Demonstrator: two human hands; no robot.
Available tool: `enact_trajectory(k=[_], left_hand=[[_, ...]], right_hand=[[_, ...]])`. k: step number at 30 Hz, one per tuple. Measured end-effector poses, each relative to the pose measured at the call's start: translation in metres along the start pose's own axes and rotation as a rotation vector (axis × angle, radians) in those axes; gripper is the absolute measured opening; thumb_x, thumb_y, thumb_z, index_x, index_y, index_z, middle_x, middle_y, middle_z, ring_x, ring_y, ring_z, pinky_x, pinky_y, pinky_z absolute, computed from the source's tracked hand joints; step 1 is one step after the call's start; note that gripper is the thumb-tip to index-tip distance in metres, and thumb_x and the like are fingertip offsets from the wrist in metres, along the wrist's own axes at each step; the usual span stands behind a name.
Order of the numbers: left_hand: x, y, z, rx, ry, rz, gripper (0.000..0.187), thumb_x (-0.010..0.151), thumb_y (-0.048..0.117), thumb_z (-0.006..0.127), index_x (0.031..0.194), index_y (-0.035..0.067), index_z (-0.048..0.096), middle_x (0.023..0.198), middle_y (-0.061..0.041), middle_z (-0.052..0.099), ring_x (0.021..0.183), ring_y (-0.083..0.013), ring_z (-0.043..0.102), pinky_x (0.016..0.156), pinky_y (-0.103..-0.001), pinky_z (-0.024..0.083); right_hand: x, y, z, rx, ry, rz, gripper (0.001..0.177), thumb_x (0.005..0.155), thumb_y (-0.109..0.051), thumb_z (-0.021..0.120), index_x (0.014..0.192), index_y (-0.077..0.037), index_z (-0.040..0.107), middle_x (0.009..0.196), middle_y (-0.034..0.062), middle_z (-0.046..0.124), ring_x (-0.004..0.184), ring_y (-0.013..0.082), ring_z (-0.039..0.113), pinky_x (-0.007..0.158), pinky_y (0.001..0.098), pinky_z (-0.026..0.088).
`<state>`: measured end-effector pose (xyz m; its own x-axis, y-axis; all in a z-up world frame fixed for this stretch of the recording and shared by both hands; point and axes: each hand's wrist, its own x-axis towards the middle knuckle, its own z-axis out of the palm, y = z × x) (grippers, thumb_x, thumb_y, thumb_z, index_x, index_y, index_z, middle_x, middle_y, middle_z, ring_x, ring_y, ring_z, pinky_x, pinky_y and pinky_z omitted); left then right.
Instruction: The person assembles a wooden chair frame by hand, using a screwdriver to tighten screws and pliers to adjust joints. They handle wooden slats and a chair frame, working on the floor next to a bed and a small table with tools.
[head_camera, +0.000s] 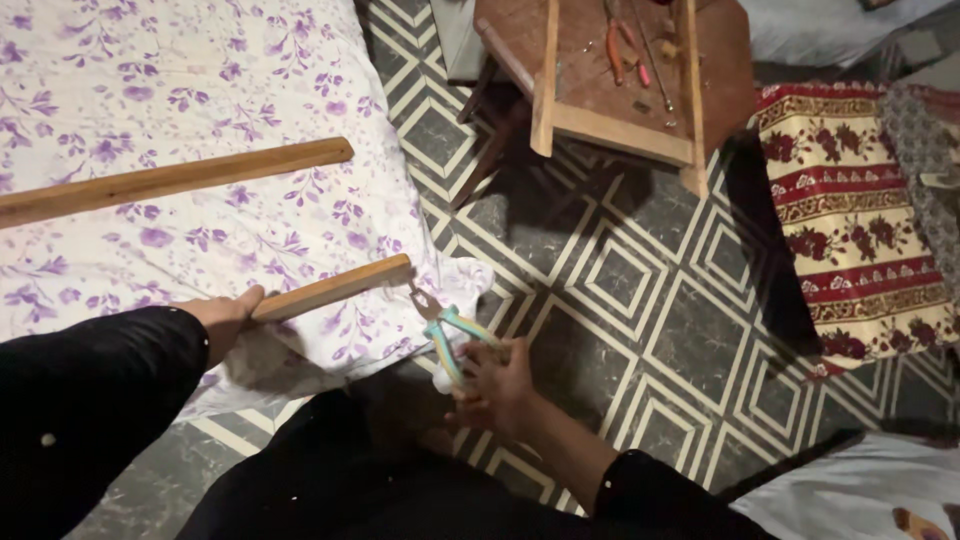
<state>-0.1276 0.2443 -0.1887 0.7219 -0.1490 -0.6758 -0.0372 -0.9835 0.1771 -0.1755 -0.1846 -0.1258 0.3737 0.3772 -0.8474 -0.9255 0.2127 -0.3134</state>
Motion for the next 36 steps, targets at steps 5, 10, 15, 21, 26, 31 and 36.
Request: enact_trajectory(k=[5, 10, 15, 21, 26, 31, 36], left_hand=[[0.01, -0.041, 0.02, -0.158, 0.071, -0.028, 0.039, 0.097, 0.014, 0.052, 0.136, 0.014, 0.047, 0.106, -0.023, 0.075, 0.102, -0.0388, 0.075, 0.093, -0.045, 0.056], [-0.009, -0.046, 0.034, -0.233, 0.209, -0.054, 0.041, 0.09, 0.014, 0.062, 0.126, 0.001, 0.048, 0.106, -0.025, 0.073, 0.103, -0.0397, 0.072, 0.093, -0.049, 0.054], [-0.037, -0.002, 0.07, -0.202, 0.814, -0.381, 0.041, 0.085, 0.024, 0.071, 0.112, -0.003, 0.054, 0.112, -0.028, 0.064, 0.104, -0.044, 0.062, 0.092, -0.055, 0.046], [-0.03, 0.085, 0.148, -1.28, 0.733, -0.309, 0.067, 0.076, 0.045, 0.081, 0.114, 0.003, 0.046, 0.098, -0.015, 0.063, 0.089, -0.0279, 0.063, 0.084, -0.046, 0.053], [-0.028, 0.146, 0.172, -1.898, -0.205, -0.078, 0.053, 0.087, 0.058, 0.066, 0.127, 0.024, 0.063, 0.118, 0.009, 0.072, 0.11, -0.0064, 0.063, 0.091, -0.03, 0.048], [-0.016, 0.183, 0.148, -2.065, -0.435, 0.238, 0.056, 0.092, 0.057, 0.064, 0.128, 0.014, 0.062, 0.118, -0.004, 0.069, 0.099, -0.0153, 0.07, 0.084, -0.034, 0.055], [-0.011, 0.208, 0.138, -2.086, -0.514, 0.419, 0.044, 0.095, 0.041, 0.069, 0.124, 0.01, 0.058, 0.112, -0.01, 0.062, 0.089, -0.0213, 0.071, 0.082, -0.041, 0.064]], right_hand=[[0.033, 0.033, 0.012, 0.115, -0.197, -0.02, 0.069, 0.089, -0.074, 0.02, 0.118, -0.021, 0.053, 0.076, 0.0131, 0.055, 0.052, 0.0168, 0.042, 0.081, 0.0555, 0.051], [0.05, 0.059, 0.007, 0.127, -0.228, -0.023, 0.072, 0.083, -0.075, 0.023, 0.121, -0.021, 0.053, 0.077, 0.0151, 0.058, 0.048, 0.0174, 0.04, 0.09, 0.0591, 0.054], [0.058, 0.078, -0.002, 0.139, -0.182, -0.074, 0.071, 0.083, -0.072, 0.027, 0.123, -0.02, 0.053, 0.076, 0.0156, 0.058, 0.048, 0.0181, 0.04, 0.087, 0.0592, 0.054], [0.08, 0.095, -0.022, 0.078, -0.317, -0.17, 0.041, 0.107, -0.05, 0.04, 0.109, -0.009, 0.044, 0.076, 0.0049, 0.042, 0.06, 0.0189, 0.04, 0.09, 0.0546, 0.052], [0.076, 0.101, -0.016, 0.188, -0.253, -0.096, 0.066, 0.081, -0.069, 0.026, 0.118, -0.02, 0.051, 0.07, 0.0071, 0.047, 0.053, 0.0179, 0.041, 0.089, 0.0495, 0.05], [0.068, 0.101, 0.002, 0.263, -0.359, -0.143, 0.061, 0.082, -0.065, 0.03, 0.114, -0.017, 0.05, 0.074, 0.0068, 0.051, 0.056, 0.0182, 0.045, 0.09, 0.0479, 0.045], [0.07, 0.108, -0.01, 0.435, -0.733, -0.118, 0.059, 0.09, -0.049, 0.036, 0.129, -0.01, 0.058, 0.075, 0.0089, 0.053, 0.055, 0.017, 0.047, 0.085, 0.0368, 0.048]])
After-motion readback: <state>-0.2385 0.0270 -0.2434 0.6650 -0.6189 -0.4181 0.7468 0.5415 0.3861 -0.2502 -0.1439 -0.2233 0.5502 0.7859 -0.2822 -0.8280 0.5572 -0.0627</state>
